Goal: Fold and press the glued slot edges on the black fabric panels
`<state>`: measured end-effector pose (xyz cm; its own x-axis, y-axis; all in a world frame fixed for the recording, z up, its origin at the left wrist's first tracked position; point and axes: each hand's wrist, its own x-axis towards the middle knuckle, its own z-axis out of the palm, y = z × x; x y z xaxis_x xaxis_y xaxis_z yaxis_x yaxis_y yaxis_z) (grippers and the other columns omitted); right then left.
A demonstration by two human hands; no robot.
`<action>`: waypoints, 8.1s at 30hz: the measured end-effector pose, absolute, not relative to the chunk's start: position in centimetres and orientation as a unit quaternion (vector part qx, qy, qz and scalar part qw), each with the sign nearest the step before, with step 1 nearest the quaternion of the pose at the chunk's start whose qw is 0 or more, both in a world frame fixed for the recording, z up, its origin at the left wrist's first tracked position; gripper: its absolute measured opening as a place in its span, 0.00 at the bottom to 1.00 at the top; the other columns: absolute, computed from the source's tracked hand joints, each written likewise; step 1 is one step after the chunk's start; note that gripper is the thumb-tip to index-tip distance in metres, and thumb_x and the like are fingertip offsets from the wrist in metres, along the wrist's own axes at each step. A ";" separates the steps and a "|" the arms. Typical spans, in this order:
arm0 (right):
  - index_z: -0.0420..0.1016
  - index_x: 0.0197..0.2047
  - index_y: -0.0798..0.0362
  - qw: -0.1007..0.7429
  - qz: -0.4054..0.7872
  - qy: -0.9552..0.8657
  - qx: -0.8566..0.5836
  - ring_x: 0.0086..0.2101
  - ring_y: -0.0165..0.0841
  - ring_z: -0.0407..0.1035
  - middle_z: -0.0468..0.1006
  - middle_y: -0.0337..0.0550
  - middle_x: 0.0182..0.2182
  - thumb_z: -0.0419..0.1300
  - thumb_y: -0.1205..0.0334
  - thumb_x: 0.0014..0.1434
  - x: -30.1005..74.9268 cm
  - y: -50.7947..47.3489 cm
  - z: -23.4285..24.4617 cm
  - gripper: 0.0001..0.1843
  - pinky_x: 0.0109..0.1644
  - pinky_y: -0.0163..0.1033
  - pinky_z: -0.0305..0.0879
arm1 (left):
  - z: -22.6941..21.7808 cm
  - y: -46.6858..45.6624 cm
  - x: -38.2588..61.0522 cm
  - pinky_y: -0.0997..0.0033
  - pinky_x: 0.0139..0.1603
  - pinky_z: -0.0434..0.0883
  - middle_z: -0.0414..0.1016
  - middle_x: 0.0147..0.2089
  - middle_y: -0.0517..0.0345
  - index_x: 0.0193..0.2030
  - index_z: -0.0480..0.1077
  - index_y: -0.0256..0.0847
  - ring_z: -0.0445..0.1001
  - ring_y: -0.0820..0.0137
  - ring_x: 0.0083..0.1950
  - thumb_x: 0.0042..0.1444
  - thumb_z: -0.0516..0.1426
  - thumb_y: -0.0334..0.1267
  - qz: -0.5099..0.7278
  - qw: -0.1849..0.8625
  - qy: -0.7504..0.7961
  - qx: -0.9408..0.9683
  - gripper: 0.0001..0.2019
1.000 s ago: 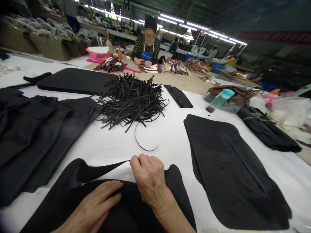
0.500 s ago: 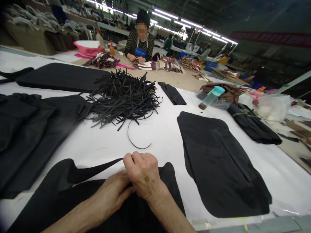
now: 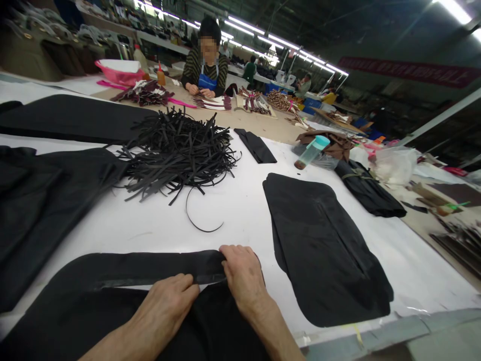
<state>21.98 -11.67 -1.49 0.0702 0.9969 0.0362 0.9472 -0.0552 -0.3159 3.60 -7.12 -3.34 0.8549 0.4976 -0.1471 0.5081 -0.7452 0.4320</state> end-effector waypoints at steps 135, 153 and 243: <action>0.68 0.47 0.63 0.066 -0.018 -0.861 -0.503 0.34 0.37 0.59 0.68 0.47 0.36 0.51 0.73 0.60 16.2 -11.8 -6.0 0.12 0.37 0.43 0.61 | -4.3 -5.1 -4.4 0.63 0.47 0.70 0.71 0.49 0.38 0.50 0.67 0.26 0.71 0.58 0.47 0.50 0.45 0.19 0.100 -0.140 0.330 0.928 0.21; 0.70 0.42 0.59 0.066 -0.023 -0.871 -0.486 0.33 0.36 0.60 0.69 0.46 0.35 0.50 0.72 0.62 17.7 -11.8 -5.7 0.09 0.36 0.41 0.60 | -8.2 -8.1 -1.7 0.70 0.54 0.63 0.72 0.47 0.54 0.48 0.69 0.34 0.67 0.66 0.49 0.51 0.46 0.21 0.172 -0.056 0.292 0.939 0.20; 0.69 0.37 0.50 0.187 0.088 -0.791 -0.576 0.33 0.36 0.63 0.69 0.41 0.32 0.55 0.76 0.56 4.3 -7.5 -6.2 0.11 0.36 0.40 0.63 | -5.2 -4.2 -10.9 0.64 0.44 0.68 0.66 0.41 0.55 0.37 0.66 0.40 0.65 0.66 0.43 0.58 0.42 0.24 0.156 0.231 0.462 0.842 0.14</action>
<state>4.28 -7.54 -6.24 -0.2654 0.9444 0.1938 0.8783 0.3198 -0.3553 -10.89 -4.23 -5.23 0.5245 0.8500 0.0485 0.7058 -0.4659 0.5337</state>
